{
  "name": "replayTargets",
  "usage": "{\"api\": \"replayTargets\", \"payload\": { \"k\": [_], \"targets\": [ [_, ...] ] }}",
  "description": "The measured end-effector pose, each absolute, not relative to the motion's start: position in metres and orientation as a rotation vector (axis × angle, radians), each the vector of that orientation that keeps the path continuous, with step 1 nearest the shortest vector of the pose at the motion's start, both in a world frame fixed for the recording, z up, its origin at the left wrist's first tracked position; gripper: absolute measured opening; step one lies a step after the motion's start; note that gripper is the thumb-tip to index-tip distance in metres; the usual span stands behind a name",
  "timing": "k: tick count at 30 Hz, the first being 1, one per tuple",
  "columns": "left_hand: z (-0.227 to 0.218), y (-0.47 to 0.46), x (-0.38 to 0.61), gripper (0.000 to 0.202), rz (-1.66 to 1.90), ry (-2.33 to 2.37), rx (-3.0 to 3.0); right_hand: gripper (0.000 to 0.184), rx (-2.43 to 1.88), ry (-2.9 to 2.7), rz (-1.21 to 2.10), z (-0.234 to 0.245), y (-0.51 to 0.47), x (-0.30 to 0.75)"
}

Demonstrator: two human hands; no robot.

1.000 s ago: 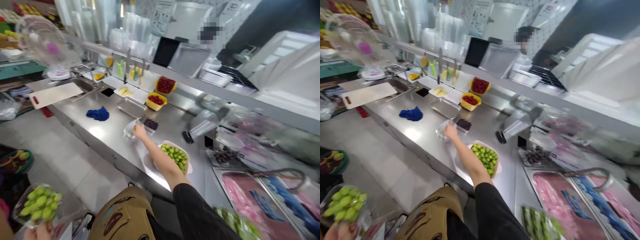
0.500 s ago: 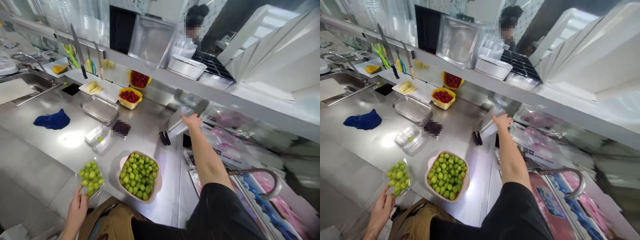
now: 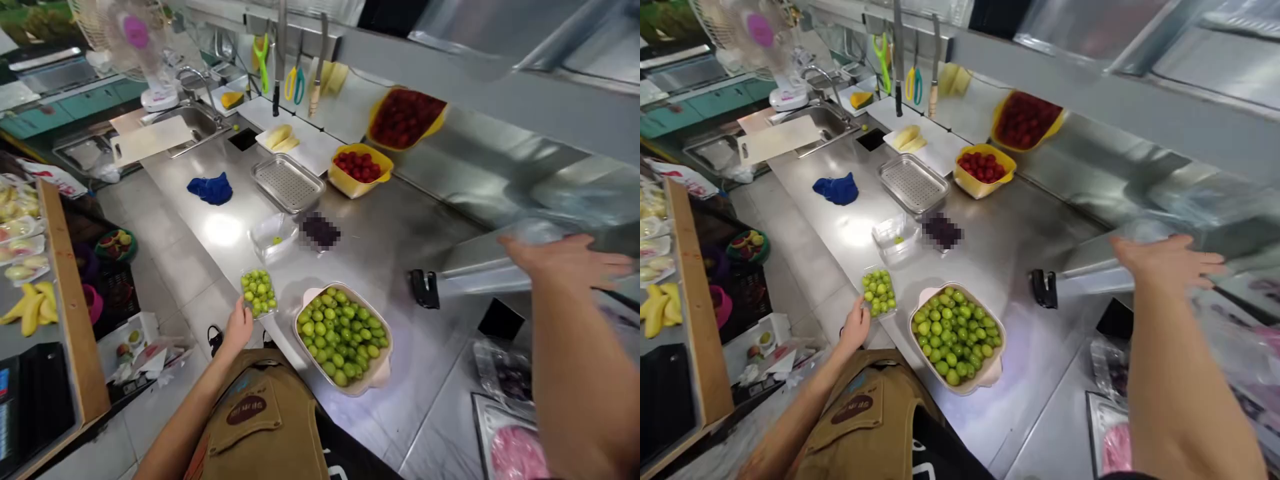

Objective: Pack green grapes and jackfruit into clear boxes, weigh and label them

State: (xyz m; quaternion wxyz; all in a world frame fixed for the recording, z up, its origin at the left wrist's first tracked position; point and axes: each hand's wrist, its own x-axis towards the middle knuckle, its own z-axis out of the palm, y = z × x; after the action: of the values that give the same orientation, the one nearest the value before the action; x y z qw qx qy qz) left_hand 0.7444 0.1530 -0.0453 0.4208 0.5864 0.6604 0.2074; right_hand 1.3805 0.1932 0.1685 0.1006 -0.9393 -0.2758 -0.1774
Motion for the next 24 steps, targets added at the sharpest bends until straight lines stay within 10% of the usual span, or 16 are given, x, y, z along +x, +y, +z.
{"api": "replayTargets", "payload": {
  "k": [11,24],
  "targets": [
    [-0.059,0.160,0.722,0.045,0.767,1.531,1.045,0.086,-2.120,-1.697,0.419,0.065,0.152,0.877],
    [-0.055,0.274,0.728,0.029,0.813,1.347,0.953,0.080,-2.260,-1.637,0.563,-0.007,0.157,0.861]
  ]
}}
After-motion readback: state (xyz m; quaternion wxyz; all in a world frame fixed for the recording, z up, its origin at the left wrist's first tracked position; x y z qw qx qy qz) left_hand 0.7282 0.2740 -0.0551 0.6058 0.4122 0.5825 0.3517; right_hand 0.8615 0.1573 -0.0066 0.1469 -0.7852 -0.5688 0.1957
